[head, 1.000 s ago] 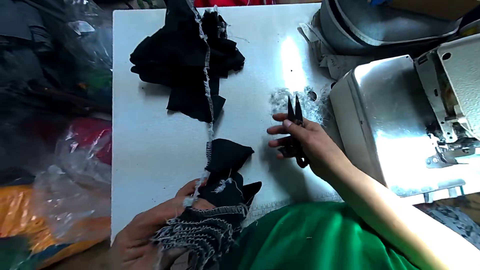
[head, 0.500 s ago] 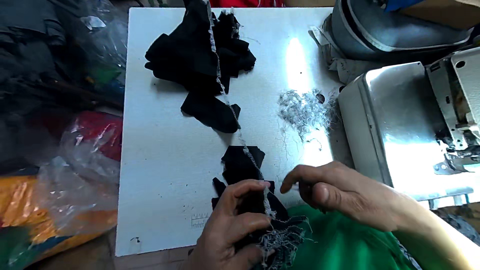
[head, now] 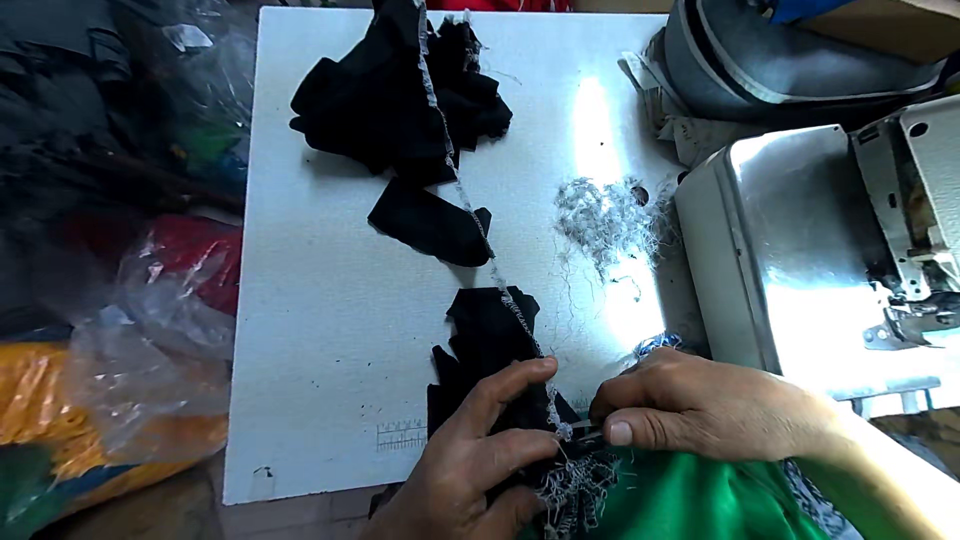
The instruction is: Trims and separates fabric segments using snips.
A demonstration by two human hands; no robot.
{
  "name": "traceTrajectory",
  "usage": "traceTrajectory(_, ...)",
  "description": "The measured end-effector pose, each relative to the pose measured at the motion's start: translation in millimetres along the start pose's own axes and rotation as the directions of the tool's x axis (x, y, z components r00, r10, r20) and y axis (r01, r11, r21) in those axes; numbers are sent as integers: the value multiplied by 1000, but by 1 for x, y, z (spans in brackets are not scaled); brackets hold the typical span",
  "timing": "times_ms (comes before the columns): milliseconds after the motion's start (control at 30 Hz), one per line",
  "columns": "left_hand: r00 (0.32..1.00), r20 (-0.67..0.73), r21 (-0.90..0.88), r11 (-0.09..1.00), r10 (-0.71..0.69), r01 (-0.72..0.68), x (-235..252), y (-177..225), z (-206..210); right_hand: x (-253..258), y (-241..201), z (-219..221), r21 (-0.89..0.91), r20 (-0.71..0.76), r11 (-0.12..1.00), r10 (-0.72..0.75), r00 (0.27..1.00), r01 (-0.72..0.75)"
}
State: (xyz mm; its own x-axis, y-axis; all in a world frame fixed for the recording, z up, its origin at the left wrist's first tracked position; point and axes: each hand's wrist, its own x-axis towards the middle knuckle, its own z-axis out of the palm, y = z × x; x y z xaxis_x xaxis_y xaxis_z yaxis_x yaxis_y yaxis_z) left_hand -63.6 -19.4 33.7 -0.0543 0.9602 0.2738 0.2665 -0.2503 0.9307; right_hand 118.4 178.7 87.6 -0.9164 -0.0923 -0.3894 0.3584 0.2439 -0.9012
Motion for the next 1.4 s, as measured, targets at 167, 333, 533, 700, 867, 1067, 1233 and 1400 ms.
traceTrajectory(167,1000,29,-6,1000,-1,1,1,0,1,6,0,4,-24,-24,996,-92,995,91)
traceTrajectory(333,999,38,-6,1000,-10,10,2,2,3,11,3,7,-40,-121,972,-234,965,231)
traceTrajectory(533,998,56,-4,1000,0,0,1,1,4,24,-15,2,-67,-562,995,26,827,-77)
traceTrajectory(700,997,71,13,999,39,-40,4,1,4,54,-21,3,-205,-385,957,115,915,-207)
traceTrajectory(867,1000,6,-40,999,-17,18,-5,3,-7,44,-16,-5,-35,-477,998,24,879,-46)
traceTrajectory(1067,995,-95,-264,964,-42,15,4,14,-23,24,-2,0,20,-507,992,-96,857,123)
traceTrajectory(1233,997,-53,-154,987,-59,50,22,6,-11,12,1,12,37,-432,985,-136,891,168)
traceTrajectory(1400,961,-138,-176,961,-240,214,24,3,1,6,0,16,-74,-439,979,-204,875,191)
